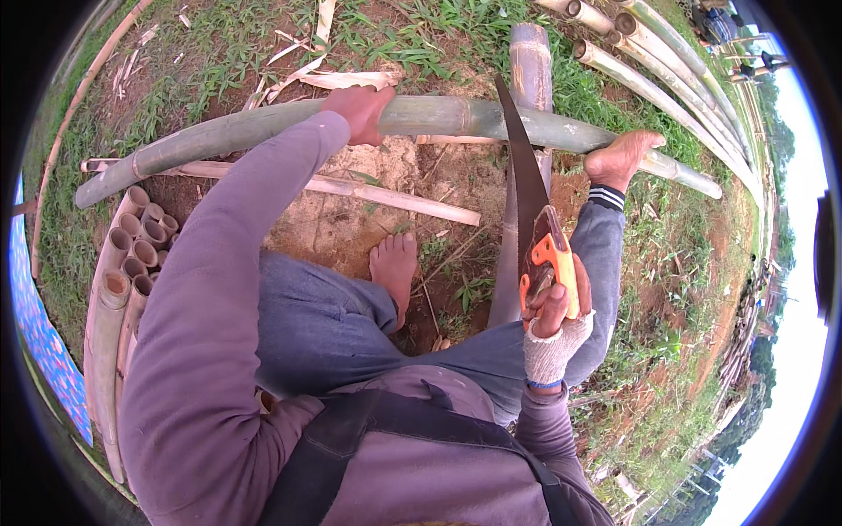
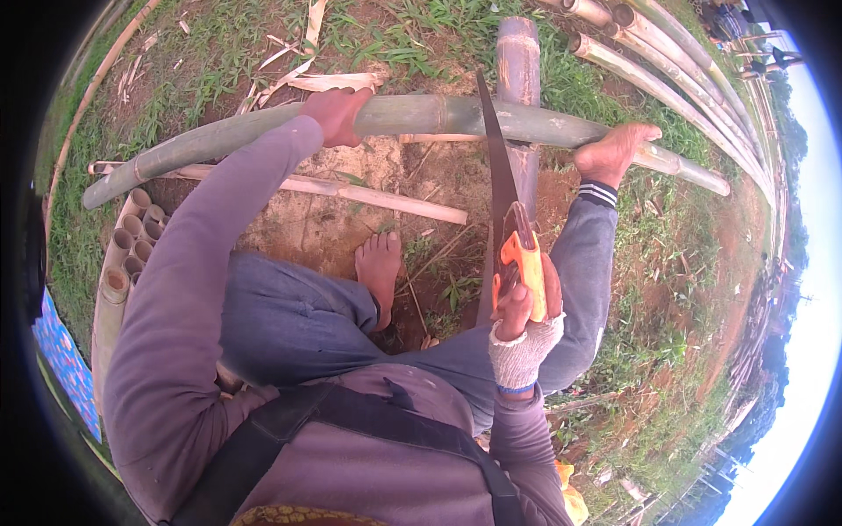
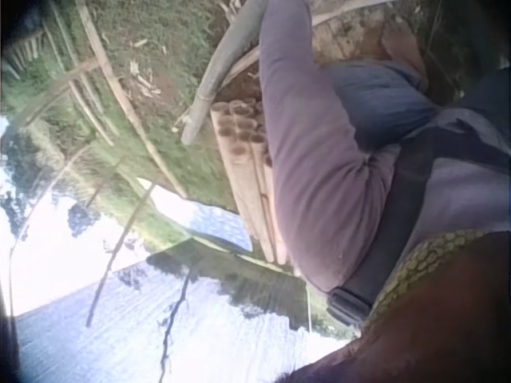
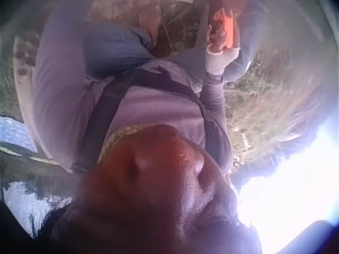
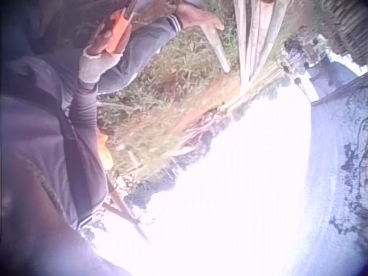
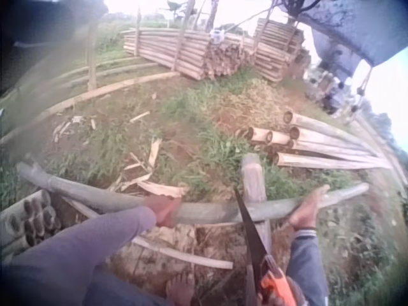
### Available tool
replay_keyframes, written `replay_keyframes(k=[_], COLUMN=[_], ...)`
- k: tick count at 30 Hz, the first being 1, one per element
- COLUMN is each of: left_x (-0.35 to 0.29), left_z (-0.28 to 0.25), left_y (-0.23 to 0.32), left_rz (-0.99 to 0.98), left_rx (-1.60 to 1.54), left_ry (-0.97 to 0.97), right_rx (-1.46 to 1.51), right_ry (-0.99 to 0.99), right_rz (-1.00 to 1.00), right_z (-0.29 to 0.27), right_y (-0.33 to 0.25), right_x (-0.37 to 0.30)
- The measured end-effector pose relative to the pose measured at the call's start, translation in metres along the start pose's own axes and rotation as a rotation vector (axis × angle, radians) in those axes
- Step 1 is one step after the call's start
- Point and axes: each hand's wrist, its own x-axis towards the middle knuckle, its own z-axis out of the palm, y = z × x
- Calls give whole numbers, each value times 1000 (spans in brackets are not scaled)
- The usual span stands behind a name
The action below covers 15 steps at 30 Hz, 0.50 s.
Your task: The person sits on the ground and uses a hand saw to cut long bamboo poles into shorter sections. They position each pole on a makeshift wooden stand, saw through it, and then move the cut pieces aside.
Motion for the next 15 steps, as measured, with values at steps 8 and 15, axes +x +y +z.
replay_keyframes(k=[8,15], left_x=[12,-3], left_z=[-12,-15], left_y=[6,7], left_rz=[-7,-68], left_rx=[15,46], left_ry=[-34,-60], right_rx=[-55,-27], right_ry=[-38,-58], right_rz=[-271,-182], right_z=[92,27], right_y=[3,32], right_x=[165,38])
